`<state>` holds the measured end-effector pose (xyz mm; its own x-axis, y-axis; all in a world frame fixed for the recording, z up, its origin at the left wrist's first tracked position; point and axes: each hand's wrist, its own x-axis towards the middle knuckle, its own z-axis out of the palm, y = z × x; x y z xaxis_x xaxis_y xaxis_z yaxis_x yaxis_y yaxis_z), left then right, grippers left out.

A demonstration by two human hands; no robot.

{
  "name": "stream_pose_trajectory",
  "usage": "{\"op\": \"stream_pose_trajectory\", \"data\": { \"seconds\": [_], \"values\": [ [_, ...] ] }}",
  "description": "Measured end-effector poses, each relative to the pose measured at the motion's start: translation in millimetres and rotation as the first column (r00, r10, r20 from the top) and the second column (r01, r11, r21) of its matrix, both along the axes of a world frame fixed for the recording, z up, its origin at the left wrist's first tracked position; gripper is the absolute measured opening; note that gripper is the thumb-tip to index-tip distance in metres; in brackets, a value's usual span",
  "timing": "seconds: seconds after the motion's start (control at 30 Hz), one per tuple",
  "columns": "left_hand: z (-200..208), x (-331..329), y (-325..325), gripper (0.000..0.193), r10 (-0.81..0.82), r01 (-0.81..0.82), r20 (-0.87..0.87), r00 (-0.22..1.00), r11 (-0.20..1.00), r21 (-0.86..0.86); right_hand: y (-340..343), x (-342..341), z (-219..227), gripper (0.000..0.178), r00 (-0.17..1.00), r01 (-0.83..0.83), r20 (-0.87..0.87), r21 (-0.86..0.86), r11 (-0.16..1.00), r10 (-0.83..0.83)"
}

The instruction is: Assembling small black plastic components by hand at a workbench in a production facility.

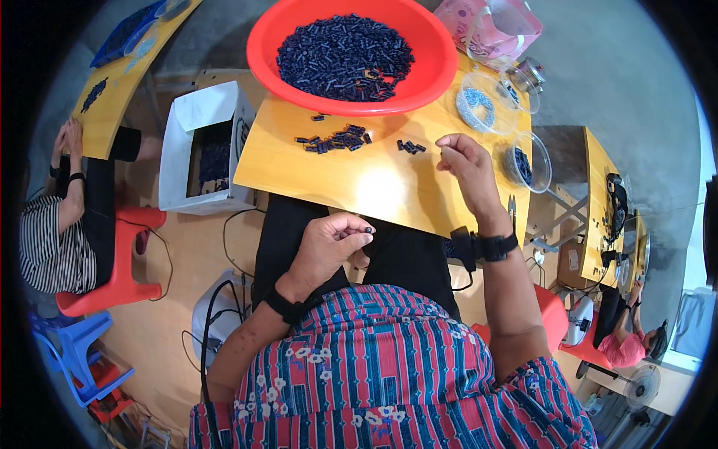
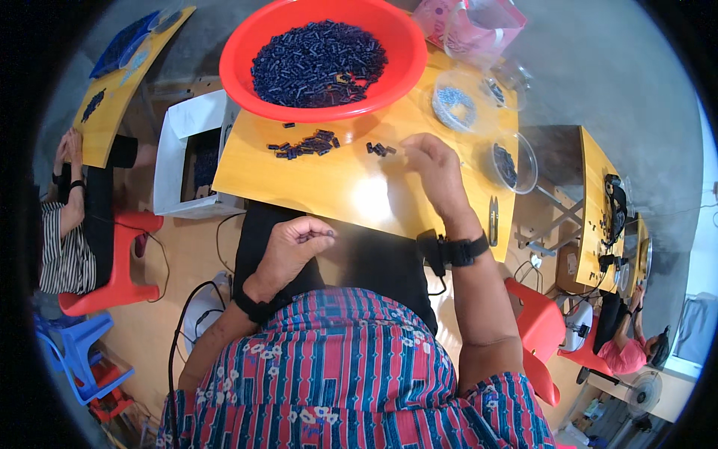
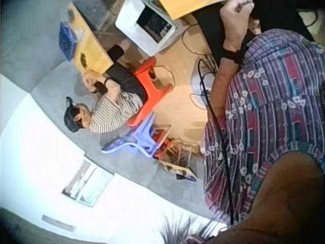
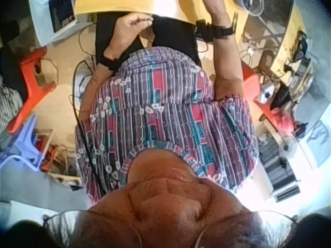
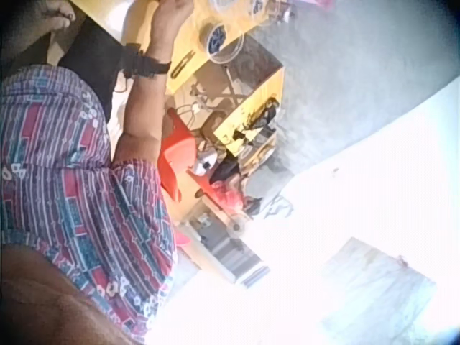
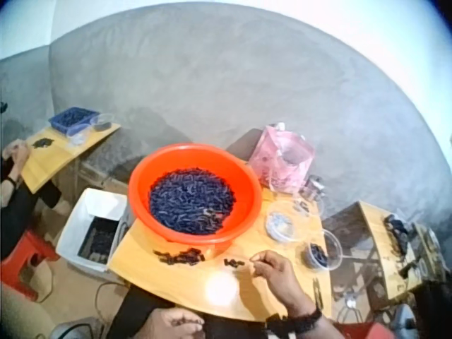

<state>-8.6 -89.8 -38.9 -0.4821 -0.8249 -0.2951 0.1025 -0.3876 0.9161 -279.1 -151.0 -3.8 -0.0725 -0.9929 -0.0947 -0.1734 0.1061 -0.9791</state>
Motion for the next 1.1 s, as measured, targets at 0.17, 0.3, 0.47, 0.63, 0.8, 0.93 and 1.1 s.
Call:
{"op": "stream_pose_trajectory", "data": {
  "seconds": [0.17, 0.3, 0.47, 0.63, 0.8, 0.93, 1.1],
  "values": [
    [4, -3, 9, 0.012, 0.000, 0.006, 0.065, 0.998, 0.996, -0.093, 43, 21, 9, 0.015, 0.910, -0.022, 0.415, 0.102, 0.994, -0.022],
    [21, -5, 15, 0.012, 0.001, 0.008, 0.074, 0.997, 0.994, -0.112, 72, 44, 20, 0.014, 0.842, -0.068, 0.539, 0.141, 0.988, -0.019],
    [23, 0, 25, 0.012, 0.027, -0.020, 0.049, 0.998, 0.989, -0.145, 92, 68, 18, 0.015, 0.831, -0.134, 0.556, 0.207, 0.969, -0.004],
    [26, 5, 30, 0.010, 0.033, -0.027, 0.041, 0.999, 0.988, -0.151, 95, 77, 15, 0.016, 0.872, -0.221, 0.475, 0.161, 0.962, 0.121],
    [21, 4, 31, 0.012, 0.048, -0.046, 0.002, 0.999, 0.967, -0.250, 97, 80, 16, 0.015, 0.902, -0.255, 0.388, 0.131, 0.958, 0.187],
    [22, 4, 30, 0.012, 0.033, -0.034, -0.008, 0.999, 0.968, -0.248, 96, 80, 14, 0.015, 0.912, -0.270, 0.346, 0.109, 0.957, 0.218],
    [24, 2, 29, 0.014, 0.039, -0.039, -0.006, 0.999, 0.976, -0.213, 93, 79, 11, 0.016, 0.926, -0.279, 0.296, 0.127, 0.952, 0.232]
  ]
}}
